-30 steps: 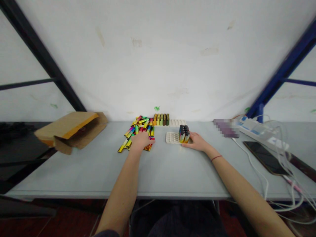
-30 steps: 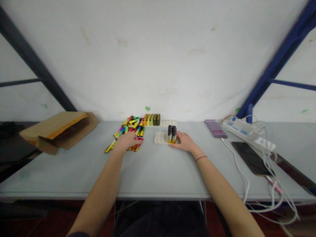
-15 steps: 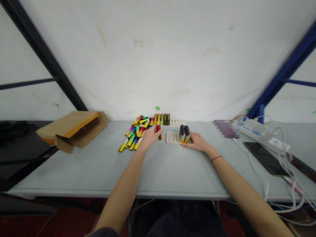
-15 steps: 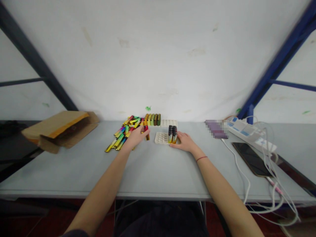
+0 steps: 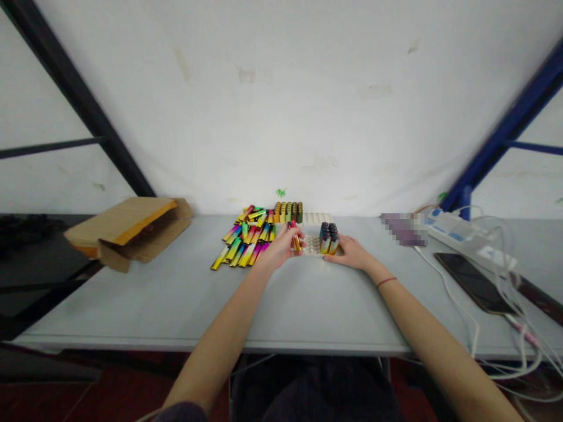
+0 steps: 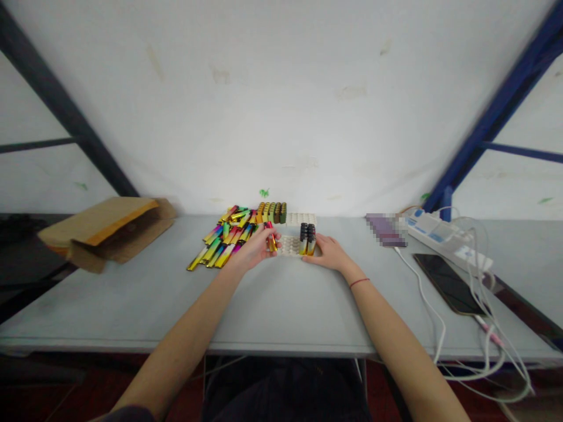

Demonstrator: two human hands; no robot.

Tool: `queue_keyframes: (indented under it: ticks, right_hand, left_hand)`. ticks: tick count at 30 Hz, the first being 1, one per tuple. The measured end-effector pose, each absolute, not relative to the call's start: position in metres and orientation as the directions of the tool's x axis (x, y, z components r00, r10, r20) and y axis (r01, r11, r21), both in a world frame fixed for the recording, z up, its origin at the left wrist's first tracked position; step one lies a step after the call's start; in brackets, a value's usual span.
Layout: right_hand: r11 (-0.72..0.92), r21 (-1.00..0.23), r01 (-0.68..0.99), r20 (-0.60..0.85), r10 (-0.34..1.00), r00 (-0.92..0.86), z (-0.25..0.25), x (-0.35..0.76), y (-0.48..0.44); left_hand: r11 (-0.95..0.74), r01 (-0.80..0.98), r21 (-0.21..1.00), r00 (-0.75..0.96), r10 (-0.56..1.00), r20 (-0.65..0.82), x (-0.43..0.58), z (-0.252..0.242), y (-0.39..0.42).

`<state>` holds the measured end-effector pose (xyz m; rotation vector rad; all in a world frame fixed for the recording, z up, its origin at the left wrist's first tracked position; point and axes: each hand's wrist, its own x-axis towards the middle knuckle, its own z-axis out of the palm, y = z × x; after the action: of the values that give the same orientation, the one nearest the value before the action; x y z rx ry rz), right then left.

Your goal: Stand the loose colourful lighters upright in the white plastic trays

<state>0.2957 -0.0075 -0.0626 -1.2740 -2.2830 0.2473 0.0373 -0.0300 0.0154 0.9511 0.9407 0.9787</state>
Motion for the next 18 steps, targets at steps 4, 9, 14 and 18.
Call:
queue_keyframes:
  ticks: [4,9,14,18]
  right_hand:
    - [0.544,-0.4,0.737,0.349,0.834,-0.427,-0.0634,0.2959,-0.0073]
    - [0.547,-0.39,0.741,0.34,0.833,-0.436,-0.0619,0.2959,-0.0077]
    - [0.546,-0.376,0.749,0.323,0.835,-0.446,-0.0605,0.2958,-0.0081]
    - [0.544,-0.384,0.746,0.332,0.835,-0.439,-0.0617,0.2958,-0.0082]
  left_hand:
    - [0.299,-0.264,0.917,0.379,0.906,-0.186,0.0396,0.0146,-0.0299]
    - [0.395,-0.347,0.851,0.412,0.879,-0.24,0.0441,0.0209,-0.034]
    - [0.417,-0.385,0.823,0.418,0.874,-0.247,0.0454,0.0224,-0.0356]
    - [0.368,-0.434,0.822,0.377,0.903,-0.205,0.0453,0.0228,-0.0362]
